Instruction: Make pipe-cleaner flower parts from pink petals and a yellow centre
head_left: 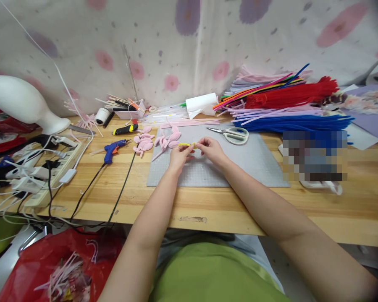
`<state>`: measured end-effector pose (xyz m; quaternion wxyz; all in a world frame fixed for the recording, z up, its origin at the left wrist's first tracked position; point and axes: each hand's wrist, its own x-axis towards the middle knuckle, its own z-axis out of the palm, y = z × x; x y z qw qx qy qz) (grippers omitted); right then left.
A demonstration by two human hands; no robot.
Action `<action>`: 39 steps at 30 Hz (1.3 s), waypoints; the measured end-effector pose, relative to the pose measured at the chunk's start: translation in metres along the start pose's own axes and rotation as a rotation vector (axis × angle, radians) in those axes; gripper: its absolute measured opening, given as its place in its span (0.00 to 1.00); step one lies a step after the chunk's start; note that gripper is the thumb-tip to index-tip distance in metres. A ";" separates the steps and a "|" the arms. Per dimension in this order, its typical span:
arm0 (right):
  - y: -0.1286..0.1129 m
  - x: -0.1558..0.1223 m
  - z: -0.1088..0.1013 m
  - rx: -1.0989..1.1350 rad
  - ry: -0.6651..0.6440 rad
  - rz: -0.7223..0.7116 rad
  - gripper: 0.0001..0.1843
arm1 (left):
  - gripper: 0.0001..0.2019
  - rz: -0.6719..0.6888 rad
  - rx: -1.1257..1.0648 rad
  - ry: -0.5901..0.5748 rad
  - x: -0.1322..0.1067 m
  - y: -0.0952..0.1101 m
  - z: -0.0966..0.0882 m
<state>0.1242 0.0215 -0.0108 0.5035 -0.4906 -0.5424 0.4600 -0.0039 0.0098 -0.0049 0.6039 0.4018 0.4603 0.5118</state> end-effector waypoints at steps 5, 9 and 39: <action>-0.008 -0.001 -0.006 0.003 -0.087 0.025 0.15 | 0.16 -0.014 0.084 -0.052 0.002 0.003 -0.004; -0.014 -0.002 -0.011 -0.015 -0.180 0.086 0.15 | 0.14 -0.020 0.150 -0.098 0.002 0.004 -0.006; -0.043 0.017 -0.015 -0.363 -0.192 -0.046 0.11 | 0.11 0.051 0.190 -0.058 0.003 0.012 -0.011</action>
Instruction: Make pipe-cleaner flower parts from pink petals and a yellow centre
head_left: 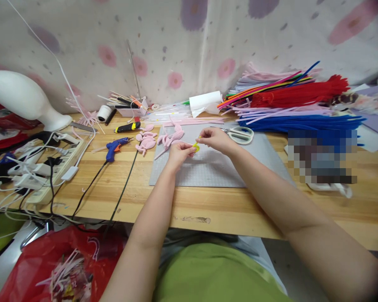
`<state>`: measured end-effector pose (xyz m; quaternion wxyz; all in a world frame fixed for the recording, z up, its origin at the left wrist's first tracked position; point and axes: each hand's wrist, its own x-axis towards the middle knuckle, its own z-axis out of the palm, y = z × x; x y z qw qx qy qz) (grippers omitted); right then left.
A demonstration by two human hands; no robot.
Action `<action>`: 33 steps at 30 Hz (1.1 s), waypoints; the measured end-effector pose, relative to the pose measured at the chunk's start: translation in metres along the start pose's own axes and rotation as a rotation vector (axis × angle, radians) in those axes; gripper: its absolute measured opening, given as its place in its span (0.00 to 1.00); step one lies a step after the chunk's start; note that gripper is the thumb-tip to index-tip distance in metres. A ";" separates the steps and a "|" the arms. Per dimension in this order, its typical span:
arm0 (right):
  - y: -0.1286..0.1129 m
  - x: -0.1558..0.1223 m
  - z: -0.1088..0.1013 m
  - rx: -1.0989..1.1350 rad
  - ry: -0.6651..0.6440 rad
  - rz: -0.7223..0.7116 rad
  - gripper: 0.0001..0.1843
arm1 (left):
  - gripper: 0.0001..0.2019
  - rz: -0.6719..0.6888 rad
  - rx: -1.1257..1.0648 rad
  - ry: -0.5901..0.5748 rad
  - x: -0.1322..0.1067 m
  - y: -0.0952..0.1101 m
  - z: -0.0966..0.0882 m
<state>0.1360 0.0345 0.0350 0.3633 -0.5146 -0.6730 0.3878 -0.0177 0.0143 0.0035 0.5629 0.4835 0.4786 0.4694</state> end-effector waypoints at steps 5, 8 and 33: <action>0.007 -0.009 0.008 0.304 0.095 0.116 0.13 | 0.12 -0.029 -0.160 0.033 -0.002 0.004 0.003; 0.008 -0.016 0.015 0.391 0.129 0.123 0.12 | 0.12 -0.053 -0.257 0.089 -0.002 0.002 0.006; 0.016 -0.019 0.039 0.585 0.204 0.128 0.17 | 0.10 -0.113 -0.393 0.231 -0.002 -0.005 0.023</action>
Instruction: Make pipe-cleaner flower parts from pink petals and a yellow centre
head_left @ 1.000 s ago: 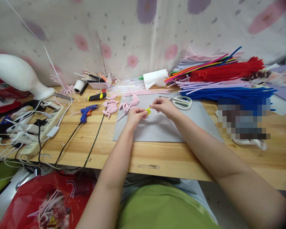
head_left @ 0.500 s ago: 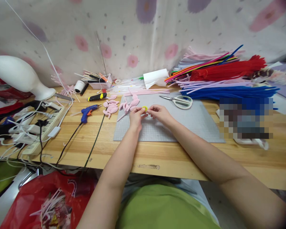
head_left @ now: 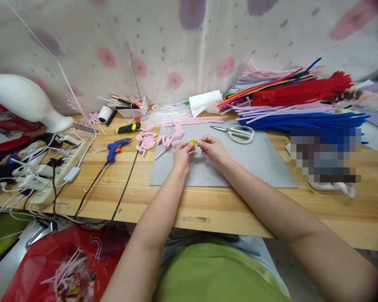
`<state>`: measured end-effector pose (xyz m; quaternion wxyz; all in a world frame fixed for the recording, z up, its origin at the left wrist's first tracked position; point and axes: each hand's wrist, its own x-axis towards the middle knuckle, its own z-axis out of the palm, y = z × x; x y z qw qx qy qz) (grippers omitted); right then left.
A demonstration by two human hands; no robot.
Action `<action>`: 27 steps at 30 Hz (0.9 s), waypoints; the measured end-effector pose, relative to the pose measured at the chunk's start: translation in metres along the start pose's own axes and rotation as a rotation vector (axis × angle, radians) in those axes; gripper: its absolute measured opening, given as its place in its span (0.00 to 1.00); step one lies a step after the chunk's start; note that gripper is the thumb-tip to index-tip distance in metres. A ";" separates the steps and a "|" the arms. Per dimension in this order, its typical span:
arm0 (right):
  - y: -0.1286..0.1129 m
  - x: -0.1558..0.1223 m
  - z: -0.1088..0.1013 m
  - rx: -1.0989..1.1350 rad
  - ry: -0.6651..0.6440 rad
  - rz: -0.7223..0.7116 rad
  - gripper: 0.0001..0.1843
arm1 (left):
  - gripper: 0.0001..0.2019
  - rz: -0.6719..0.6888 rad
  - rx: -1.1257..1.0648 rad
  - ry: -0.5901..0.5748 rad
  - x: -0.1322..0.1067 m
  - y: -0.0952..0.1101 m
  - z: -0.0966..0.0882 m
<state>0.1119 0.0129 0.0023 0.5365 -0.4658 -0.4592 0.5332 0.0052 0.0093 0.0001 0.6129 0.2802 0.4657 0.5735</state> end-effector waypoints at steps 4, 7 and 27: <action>0.001 -0.001 -0.001 -0.122 0.037 -0.065 0.15 | 0.11 0.155 0.047 0.055 -0.002 -0.001 0.001; 0.002 -0.001 -0.002 -0.100 0.033 -0.028 0.15 | 0.12 0.148 0.029 0.015 -0.003 -0.002 0.002; 0.004 0.003 -0.010 -0.287 -0.085 -0.145 0.16 | 0.09 0.079 0.053 -0.022 -0.003 0.000 0.000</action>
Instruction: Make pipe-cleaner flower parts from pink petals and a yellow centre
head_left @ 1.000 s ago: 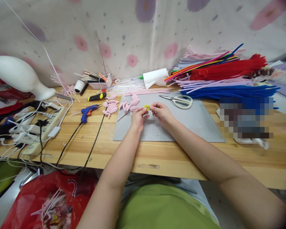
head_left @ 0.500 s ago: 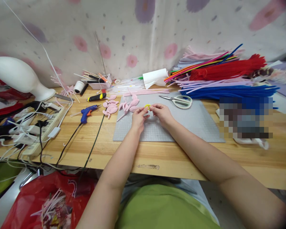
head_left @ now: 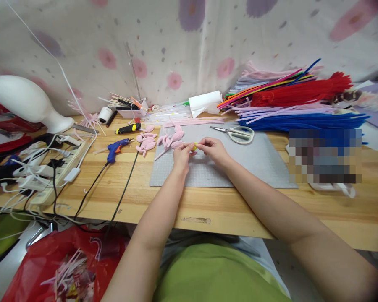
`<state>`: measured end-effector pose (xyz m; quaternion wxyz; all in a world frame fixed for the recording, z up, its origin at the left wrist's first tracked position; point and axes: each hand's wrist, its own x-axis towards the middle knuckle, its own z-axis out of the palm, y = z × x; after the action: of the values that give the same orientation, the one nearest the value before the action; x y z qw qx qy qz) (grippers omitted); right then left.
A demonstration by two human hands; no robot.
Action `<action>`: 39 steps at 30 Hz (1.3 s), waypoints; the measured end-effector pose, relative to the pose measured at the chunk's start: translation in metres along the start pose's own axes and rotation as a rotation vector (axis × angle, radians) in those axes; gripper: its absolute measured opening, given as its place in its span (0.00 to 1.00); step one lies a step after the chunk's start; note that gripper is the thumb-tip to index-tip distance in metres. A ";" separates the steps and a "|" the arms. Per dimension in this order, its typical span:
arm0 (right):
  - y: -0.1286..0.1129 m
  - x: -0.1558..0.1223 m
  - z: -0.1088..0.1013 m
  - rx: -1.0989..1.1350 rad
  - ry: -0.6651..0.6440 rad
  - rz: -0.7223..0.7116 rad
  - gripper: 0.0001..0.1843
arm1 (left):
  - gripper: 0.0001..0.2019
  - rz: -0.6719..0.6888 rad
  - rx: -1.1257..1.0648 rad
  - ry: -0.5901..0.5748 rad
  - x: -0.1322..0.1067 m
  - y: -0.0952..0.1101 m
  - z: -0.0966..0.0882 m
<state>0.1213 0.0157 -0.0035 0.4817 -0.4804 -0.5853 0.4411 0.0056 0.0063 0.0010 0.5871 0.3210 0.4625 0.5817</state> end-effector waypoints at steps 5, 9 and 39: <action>-0.001 -0.007 0.007 -0.382 0.089 -0.198 0.11 | 0.07 0.032 -0.066 0.111 0.000 -0.005 0.005; -0.008 -0.013 0.008 -0.656 0.058 -0.293 0.11 | 0.07 0.090 -0.037 0.159 0.000 -0.004 0.004; 0.002 -0.012 0.020 -0.085 0.243 -0.036 0.15 | 0.08 0.132 -0.132 0.186 -0.002 -0.006 0.007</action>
<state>0.1029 0.0033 -0.0095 0.5362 -0.5395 -0.5493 0.3459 0.0146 0.0051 -0.0012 0.5220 0.2560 0.4534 0.6756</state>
